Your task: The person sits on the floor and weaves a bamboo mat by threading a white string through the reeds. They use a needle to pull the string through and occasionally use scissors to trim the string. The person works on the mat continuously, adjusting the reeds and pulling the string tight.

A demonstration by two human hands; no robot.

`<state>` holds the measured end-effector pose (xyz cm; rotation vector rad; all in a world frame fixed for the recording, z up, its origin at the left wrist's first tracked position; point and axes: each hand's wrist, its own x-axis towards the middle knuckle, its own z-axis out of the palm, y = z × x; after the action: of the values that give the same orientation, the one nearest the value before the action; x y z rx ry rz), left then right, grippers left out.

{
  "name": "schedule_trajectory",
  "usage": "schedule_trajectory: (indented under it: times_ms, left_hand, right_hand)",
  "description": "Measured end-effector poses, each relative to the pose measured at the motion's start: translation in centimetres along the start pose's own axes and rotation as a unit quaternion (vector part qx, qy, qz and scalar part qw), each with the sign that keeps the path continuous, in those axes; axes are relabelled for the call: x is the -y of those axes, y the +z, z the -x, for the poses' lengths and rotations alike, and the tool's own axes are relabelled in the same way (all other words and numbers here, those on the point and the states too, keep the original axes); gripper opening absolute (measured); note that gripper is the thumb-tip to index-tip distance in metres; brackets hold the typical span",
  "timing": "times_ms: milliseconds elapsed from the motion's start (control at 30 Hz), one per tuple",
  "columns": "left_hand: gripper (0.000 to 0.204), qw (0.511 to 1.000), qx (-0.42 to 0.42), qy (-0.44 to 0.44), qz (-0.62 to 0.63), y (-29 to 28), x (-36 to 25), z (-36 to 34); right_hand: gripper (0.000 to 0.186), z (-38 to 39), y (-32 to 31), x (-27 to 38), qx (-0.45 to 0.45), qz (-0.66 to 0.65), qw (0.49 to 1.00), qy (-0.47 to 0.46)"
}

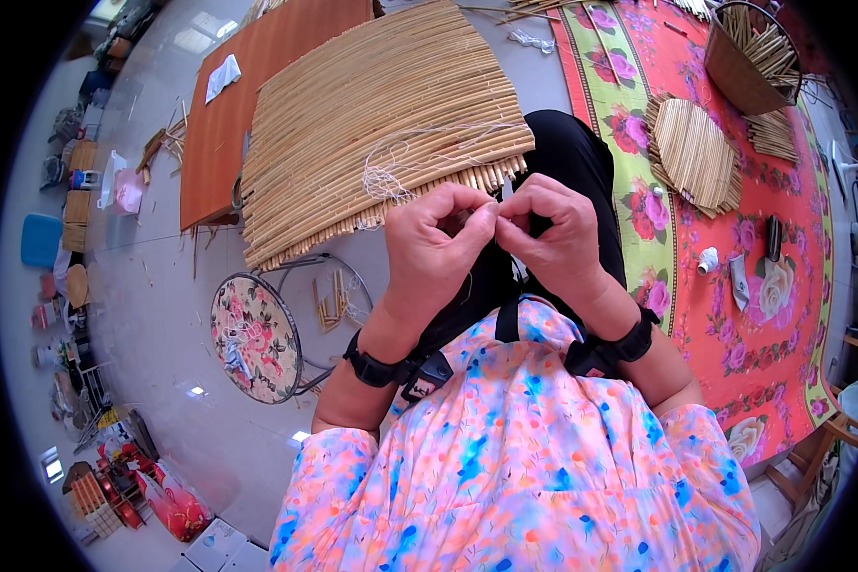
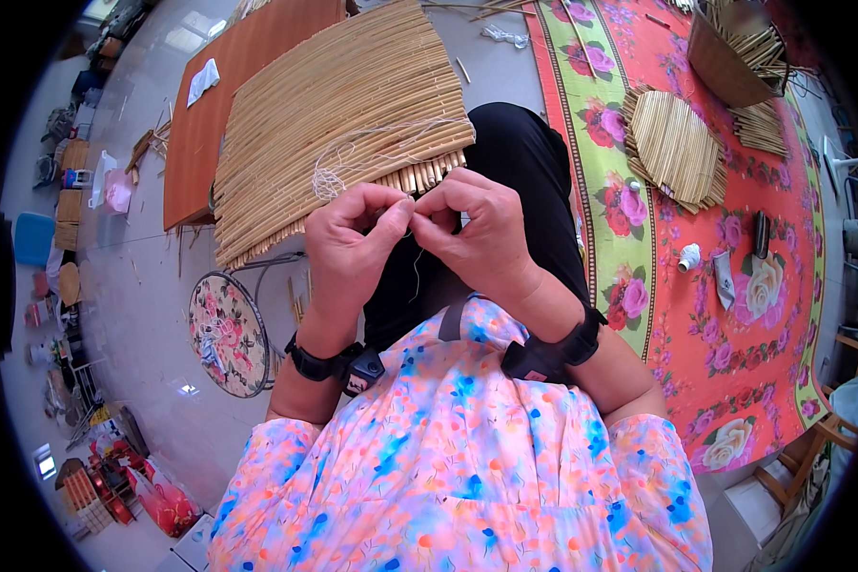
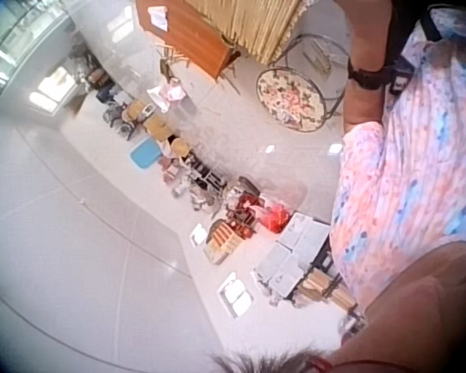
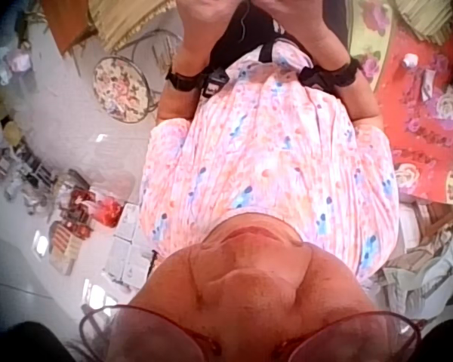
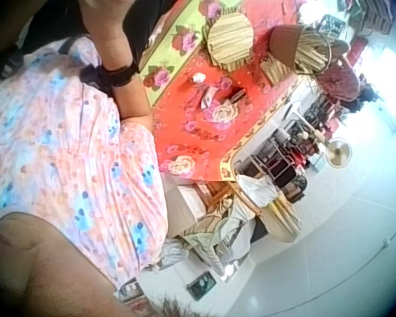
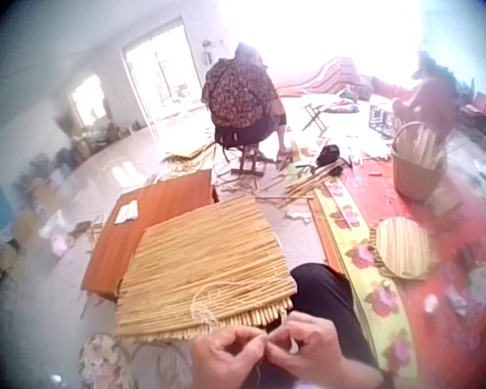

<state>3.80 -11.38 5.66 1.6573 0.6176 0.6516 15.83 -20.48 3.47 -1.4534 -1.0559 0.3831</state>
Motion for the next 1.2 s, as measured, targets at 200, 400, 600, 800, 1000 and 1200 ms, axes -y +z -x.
schedule_trajectory:
  times_ms: [200, 400, 600, 800, 1000, 1200]
  left_hand:
    - [0.007, 0.997, -0.014, -0.038, 0.058, 0.0, -0.3, -0.2]
    - [0.007, 0.994, 0.034, -0.074, 0.066, -0.4, -0.6, -0.1]
    - [0.007, 0.994, 0.043, -0.071, 0.068, -0.1, -0.1, 0.0]
    - [0.005, 0.992, 0.053, -0.071, 0.088, 0.1, 0.1, 0.0]
    - [0.005, 0.992, 0.058, -0.068, 0.089, 0.2, 0.1, 0.0]
    - [0.006, 0.989, 0.061, -0.079, 0.108, 0.1, -0.2, 0.0]
  right_hand:
    - [0.009, -0.1, -0.3, -0.8, 0.042, -0.074, 0.996, 0.018]
    - [0.013, 0.1, -0.3, -1.1, 0.025, -0.255, 0.956, 0.139]
    - [0.013, 0.3, -0.4, -1.6, 0.050, -0.251, 0.963, 0.088]
    - [0.012, 0.4, -0.2, -1.7, 0.063, -0.311, 0.937, 0.149]
    - [0.013, 0.5, 0.0, -1.8, 0.074, -0.330, 0.930, 0.145]
    - [0.012, 0.3, -0.2, -1.7, 0.084, -0.355, 0.918, 0.157]
